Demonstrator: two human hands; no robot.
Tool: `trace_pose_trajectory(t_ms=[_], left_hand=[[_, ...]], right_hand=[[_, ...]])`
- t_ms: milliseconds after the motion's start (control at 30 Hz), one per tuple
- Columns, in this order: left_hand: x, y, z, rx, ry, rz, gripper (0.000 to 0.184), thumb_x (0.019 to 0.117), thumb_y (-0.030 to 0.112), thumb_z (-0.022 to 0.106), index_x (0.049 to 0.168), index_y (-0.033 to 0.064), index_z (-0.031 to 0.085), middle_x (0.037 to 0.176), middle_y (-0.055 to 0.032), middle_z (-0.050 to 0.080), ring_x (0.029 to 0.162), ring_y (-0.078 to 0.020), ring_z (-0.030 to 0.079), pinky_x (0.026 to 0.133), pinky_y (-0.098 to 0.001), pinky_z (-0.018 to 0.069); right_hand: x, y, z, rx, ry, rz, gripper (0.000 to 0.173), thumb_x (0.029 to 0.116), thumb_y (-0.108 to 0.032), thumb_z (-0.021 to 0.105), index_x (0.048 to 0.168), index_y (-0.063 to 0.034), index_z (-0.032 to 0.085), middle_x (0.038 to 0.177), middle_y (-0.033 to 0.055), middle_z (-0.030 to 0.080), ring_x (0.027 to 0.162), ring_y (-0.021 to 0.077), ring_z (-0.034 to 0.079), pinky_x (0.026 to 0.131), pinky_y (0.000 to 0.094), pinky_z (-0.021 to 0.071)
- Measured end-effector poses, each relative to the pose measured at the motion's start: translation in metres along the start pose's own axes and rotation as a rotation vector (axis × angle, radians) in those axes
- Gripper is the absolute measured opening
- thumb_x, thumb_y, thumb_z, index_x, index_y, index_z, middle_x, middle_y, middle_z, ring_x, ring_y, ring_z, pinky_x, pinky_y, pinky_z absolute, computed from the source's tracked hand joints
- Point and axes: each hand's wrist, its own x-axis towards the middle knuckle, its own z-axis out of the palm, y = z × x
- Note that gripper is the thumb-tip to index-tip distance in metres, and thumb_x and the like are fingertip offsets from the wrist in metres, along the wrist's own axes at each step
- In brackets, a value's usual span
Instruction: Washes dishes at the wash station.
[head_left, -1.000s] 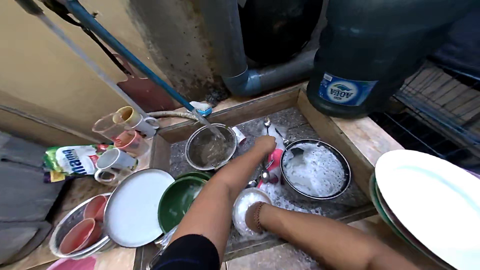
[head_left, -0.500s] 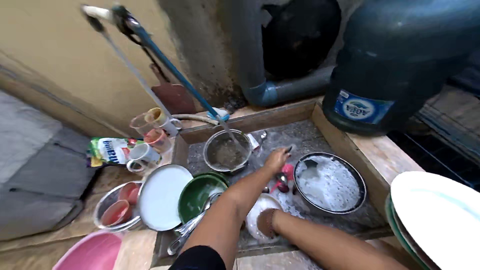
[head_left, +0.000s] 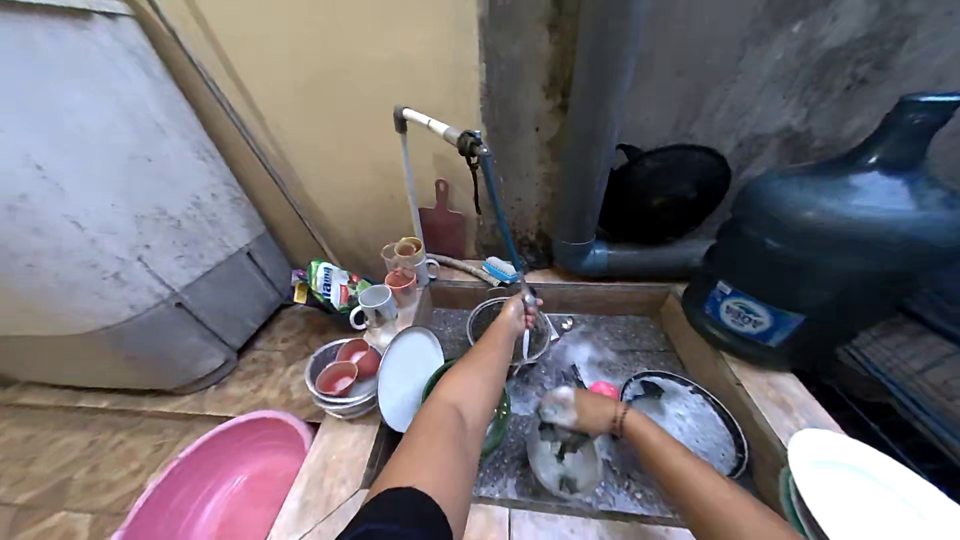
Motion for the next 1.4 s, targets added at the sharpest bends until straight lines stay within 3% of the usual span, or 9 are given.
trace_pose_trajectory(t_ms=[233, 367, 533, 767, 867, 1000, 1167, 1300, 1400], left_hand=[[-0.069, -0.038, 0.02, 0.51, -0.008, 0.107, 0.059, 0.1128, 0.049, 0.019, 0.103, 0.0049, 0.058, 0.07, -0.0021, 0.046, 0.055, -0.0144, 0.042, 0.053, -0.0305, 0.0393], [-0.141, -0.079, 0.037, 1.172, -0.347, 0.374, 0.039, 0.1039, 0.012, 0.053, 0.135, -0.0113, 0.056, 0.138, -0.0302, 0.058, 0.132, -0.039, 0.055, 0.113, -0.0538, 0.0419], [-0.17, -0.094, 0.024, 1.644, -0.549, 0.49, 0.041, 0.1122, 0.019, 0.035, 0.132, -0.0075, 0.059, 0.129, -0.03, 0.063, 0.125, -0.0448, 0.06, 0.106, -0.0621, 0.0454], [-0.161, -0.105, -0.001, 1.011, -0.267, 0.248, 0.034, 0.1098, 0.017, 0.044, 0.122, -0.0092, 0.063, 0.117, -0.0242, 0.063, 0.107, -0.031, 0.06, 0.096, -0.046, 0.0475], [-0.176, -0.104, 0.008, 1.219, -0.217, 0.299, 0.033, 0.1029, 0.009, 0.051, 0.129, -0.0075, 0.062, 0.129, -0.0275, 0.063, 0.124, -0.0378, 0.061, 0.108, -0.0548, 0.0473], [-0.199, -0.11, 0.017, 1.444, -0.252, 0.29, 0.038, 0.1024, 0.008, 0.051, 0.137, -0.0088, 0.055, 0.141, -0.0269, 0.056, 0.133, -0.0383, 0.055, 0.113, -0.0528, 0.0442], [-0.177, -0.126, -0.006, 0.798, -0.298, 0.095, 0.025, 0.1121, 0.02, 0.039, 0.114, 0.0021, 0.056, 0.072, 0.0007, 0.044, 0.055, -0.009, 0.041, 0.052, -0.0251, 0.0383], [-0.189, -0.111, 0.0, 1.129, -0.309, 0.201, 0.037, 0.1112, 0.015, 0.036, 0.127, -0.0095, 0.059, 0.123, -0.0272, 0.063, 0.116, -0.0355, 0.061, 0.104, -0.0523, 0.0464], [-0.193, -0.113, 0.0, 1.131, -0.316, 0.191, 0.039, 0.112, 0.015, 0.033, 0.13, -0.0093, 0.057, 0.125, -0.0276, 0.062, 0.117, -0.0356, 0.06, 0.104, -0.0523, 0.0454]], right_hand=[[-0.021, -0.01, -0.007, 0.71, 0.874, -0.018, 0.036, 0.104, -0.015, 0.051, 0.135, 0.0009, 0.057, 0.119, 0.0144, 0.066, 0.103, 0.0175, 0.066, 0.091, 0.0375, 0.0563], [-0.007, -0.006, 0.004, 0.454, 1.124, 0.039, 0.048, 0.1041, -0.01, 0.051, 0.148, 0.0071, 0.046, 0.15, 0.0261, 0.051, 0.14, 0.0301, 0.049, 0.119, 0.0415, 0.0376], [-0.009, 0.007, 0.009, 0.471, 1.116, 0.341, 0.033, 0.107, -0.016, 0.051, 0.12, 0.0085, 0.068, 0.123, 0.0252, 0.068, 0.118, 0.0328, 0.063, 0.106, 0.0488, 0.0473], [-0.017, -0.003, 0.005, 0.982, 1.264, 0.212, 0.048, 0.1141, -0.032, 0.027, 0.139, -0.0018, 0.055, 0.12, 0.0161, 0.064, 0.099, 0.021, 0.065, 0.087, 0.0398, 0.0551], [-0.017, -0.012, 0.022, 0.75, 1.013, 0.205, 0.05, 0.1071, -0.025, 0.05, 0.15, 0.0005, 0.044, 0.135, 0.0206, 0.061, 0.119, 0.0261, 0.063, 0.102, 0.0445, 0.0524], [-0.01, -0.015, 0.03, 0.433, 0.901, 0.368, 0.033, 0.0962, -0.02, 0.066, 0.116, 0.0063, 0.065, 0.106, 0.0219, 0.068, 0.1, 0.0309, 0.066, 0.091, 0.0502, 0.0529], [-0.019, -0.004, 0.022, 0.372, 0.939, 0.388, 0.044, 0.097, -0.015, 0.068, 0.133, 0.0086, 0.058, 0.129, 0.027, 0.064, 0.124, 0.0357, 0.061, 0.109, 0.0501, 0.046], [-0.013, 0.002, 0.028, 0.455, 0.88, 0.265, 0.056, 0.0934, -0.015, 0.073, 0.14, 0.0065, 0.051, 0.13, 0.0241, 0.063, 0.122, 0.0299, 0.062, 0.107, 0.0451, 0.049], [-0.017, -0.003, 0.025, 0.331, 0.897, 0.342, 0.05, 0.0964, -0.017, 0.069, 0.137, 0.0083, 0.056, 0.134, 0.0267, 0.062, 0.129, 0.0349, 0.058, 0.113, 0.0491, 0.0433]])
